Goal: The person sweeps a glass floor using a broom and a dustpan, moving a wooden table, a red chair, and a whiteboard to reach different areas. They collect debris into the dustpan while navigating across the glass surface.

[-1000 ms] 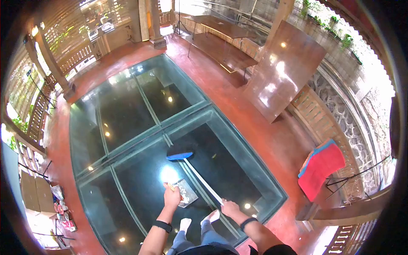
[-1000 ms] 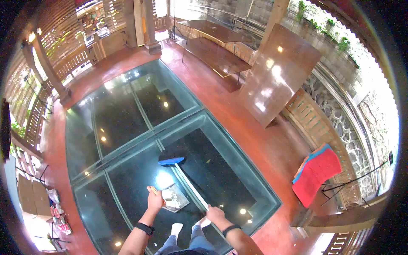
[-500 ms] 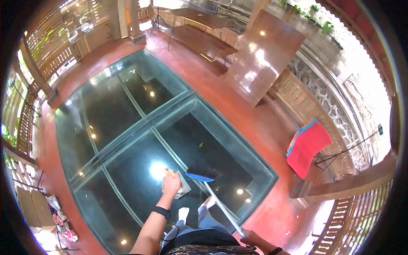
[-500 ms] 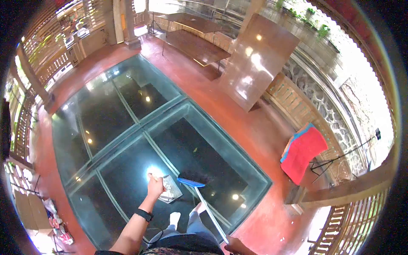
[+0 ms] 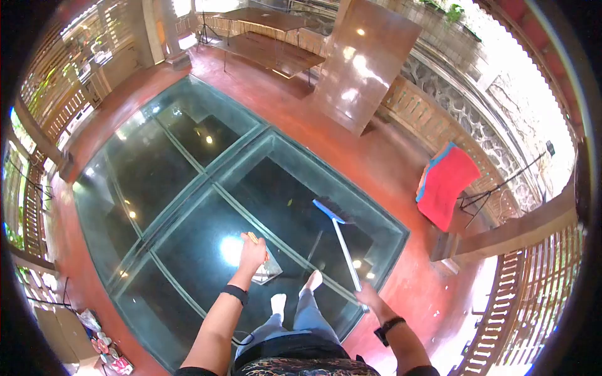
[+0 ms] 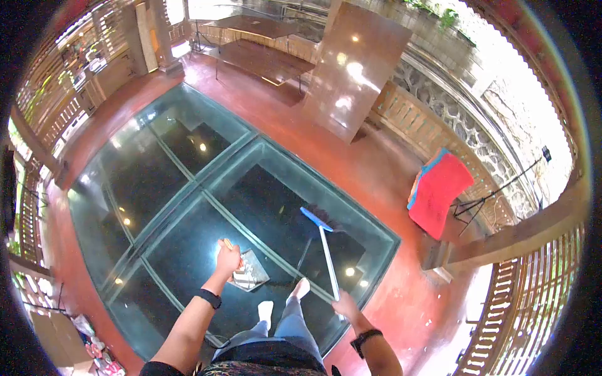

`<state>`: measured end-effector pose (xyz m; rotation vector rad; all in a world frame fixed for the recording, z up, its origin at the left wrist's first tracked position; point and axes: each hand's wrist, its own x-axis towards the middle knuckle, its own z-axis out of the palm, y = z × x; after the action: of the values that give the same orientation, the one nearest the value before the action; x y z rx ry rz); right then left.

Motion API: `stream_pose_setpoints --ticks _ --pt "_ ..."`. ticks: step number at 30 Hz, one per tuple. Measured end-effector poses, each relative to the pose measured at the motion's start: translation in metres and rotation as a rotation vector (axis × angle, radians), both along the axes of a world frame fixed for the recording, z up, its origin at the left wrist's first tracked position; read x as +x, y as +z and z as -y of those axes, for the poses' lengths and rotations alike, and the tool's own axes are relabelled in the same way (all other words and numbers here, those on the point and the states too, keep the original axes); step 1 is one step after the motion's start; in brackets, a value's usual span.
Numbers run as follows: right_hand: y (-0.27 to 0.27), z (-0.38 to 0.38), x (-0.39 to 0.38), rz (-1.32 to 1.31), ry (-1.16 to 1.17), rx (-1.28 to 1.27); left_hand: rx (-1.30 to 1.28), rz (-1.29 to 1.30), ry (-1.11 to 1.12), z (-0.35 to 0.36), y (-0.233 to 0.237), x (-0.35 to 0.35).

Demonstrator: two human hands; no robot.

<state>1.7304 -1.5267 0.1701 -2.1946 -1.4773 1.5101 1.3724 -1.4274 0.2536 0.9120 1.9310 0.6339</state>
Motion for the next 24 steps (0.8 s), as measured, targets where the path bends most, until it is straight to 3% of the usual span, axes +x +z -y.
stream_pose_setpoints --ticks 1,5,6,9,11,13,14,16,19,20,24 --pt "-0.023 -0.001 0.000 -0.021 -0.026 -0.005 0.044 -0.043 0.017 0.000 -0.011 0.001" --pt "0.001 0.027 -0.046 0.004 0.008 -0.103 0.116 -0.244 0.004 -0.006 -0.086 -0.005" --pt "0.009 0.042 -0.051 -0.037 0.024 -0.152 0.079 -0.085 -0.034 -0.005 -0.061 -0.004" --pt "0.049 0.083 -0.067 -0.162 0.080 -0.236 0.039 0.051 -0.014 -0.003 -0.049 0.000" --pt "0.094 0.093 -0.074 -0.443 -0.098 -0.322 0.079 -0.028 -0.026 0.000 -0.041 0.003" --pt "0.144 0.079 -0.066 -0.665 -0.361 -0.564 0.104 -0.035 -0.026 0.001 -0.044 0.002" --pt "0.138 0.080 -0.049 -0.792 -0.425 -0.612 0.106 -0.003 -0.025 0.000 -0.056 -0.001" --pt "0.142 0.085 -0.025 -0.713 -0.412 -0.598 0.119 -0.056 -0.078 -0.007 -0.098 -0.013" --pt "0.166 0.097 -0.015 -0.578 -0.337 -0.482 0.094 0.028 -0.013 -0.004 -0.059 -0.009" --pt "0.172 0.100 -0.017 -0.527 -0.316 -0.441 0.187 -0.087 -0.018 -0.001 -0.053 -0.007" --pt "0.156 0.102 -0.036 -0.431 -0.222 -0.226 0.150 -0.007 -0.010 0.002 -0.038 0.000"
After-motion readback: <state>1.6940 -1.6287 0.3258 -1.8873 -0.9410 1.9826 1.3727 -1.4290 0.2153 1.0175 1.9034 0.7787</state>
